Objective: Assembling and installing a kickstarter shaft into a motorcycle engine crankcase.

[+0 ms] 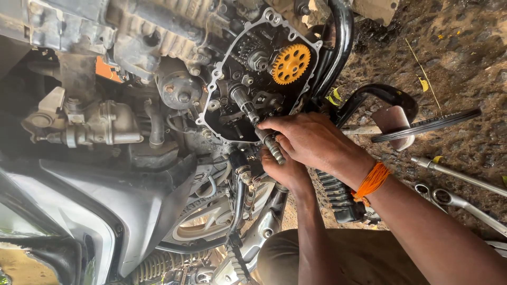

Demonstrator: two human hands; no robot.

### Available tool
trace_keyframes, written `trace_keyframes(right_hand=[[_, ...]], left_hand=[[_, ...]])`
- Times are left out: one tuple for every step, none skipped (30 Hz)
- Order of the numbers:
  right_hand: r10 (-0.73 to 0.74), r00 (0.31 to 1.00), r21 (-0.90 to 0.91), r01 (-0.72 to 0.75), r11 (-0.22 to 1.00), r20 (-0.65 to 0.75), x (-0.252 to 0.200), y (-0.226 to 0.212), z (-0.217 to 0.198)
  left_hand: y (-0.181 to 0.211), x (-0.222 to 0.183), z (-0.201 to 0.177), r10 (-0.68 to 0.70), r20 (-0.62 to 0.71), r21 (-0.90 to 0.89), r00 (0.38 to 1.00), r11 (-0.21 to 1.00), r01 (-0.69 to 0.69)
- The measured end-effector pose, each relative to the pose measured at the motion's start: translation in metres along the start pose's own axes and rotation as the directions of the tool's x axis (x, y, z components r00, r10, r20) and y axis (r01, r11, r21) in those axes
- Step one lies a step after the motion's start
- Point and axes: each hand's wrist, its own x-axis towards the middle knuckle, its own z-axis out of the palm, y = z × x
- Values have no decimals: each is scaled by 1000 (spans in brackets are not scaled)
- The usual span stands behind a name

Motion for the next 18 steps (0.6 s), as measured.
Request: trace_keyframes(right_hand=[[2,1000,3,-2,1000,2,-1,-1,0],[-22,999,-15,22,1000,-25,-1,-1,-1],[-47,997,-36,45,998,-54,-2,-2,-2],[-46,997,-36,44,998,-54,-3,-4,-5],[33,999,33,-32,999,-14,-3,-7,-8],[108,994,99,-111,989,33,-3,-9,-11],[108,994,100,-111,989,33,-4,-9,-10],[126,992,106,-129,986,32,-4,-8,-9],[144,989,111,-146,983,28,-4,-7,-8],[144,989,110,-146,983,26,-4,-3,-4],[69,996,158,-60,986,-53,-4,1,1],[-1,991,198,28,980,-135,-4,5,5],[-2,991,201,29,979,-132,-4,4,6],[-30,987,179,59,982,-159,-4,2,7],[-59,980,152,88,984,-188,-4,2,7],[-60,980,151,90,985,-189,-3,-2,6],[-2,993,197,25,980,-118,-2,-6,4],[54,998,239,-42,970,-44,-1,-10,2]], left_hand=[[7,-1,0,-1,1,3,1000,1000,1],[15,-2,-1,-52,6,-18,999,998,52],[22,-2,0,-101,14,-42,995,994,102],[16,-3,-1,-102,15,-42,995,994,102],[10,-3,-1,-61,6,-18,998,998,61],[4,-2,-1,-20,-2,6,1000,1000,20],[8,-2,-1,-20,-2,7,1000,1000,20],[11,-3,0,-54,-9,-27,998,998,54],[15,-2,1,-88,-14,-64,996,994,87],[14,-2,1,-86,-13,-66,996,994,85],[14,-2,1,-106,0,-133,994,986,105],[13,-2,0,-125,15,-199,992,972,125],[3,-1,-3,-125,13,-195,992,973,125],[-7,0,-7,-143,84,-307,986,938,162],[-16,2,-9,-149,158,-415,976,887,202],[-7,1,-9,-148,157,-417,976,886,201],[2,2,-8,-162,186,-443,969,866,230],[11,2,-6,-176,216,-468,960,844,260]])
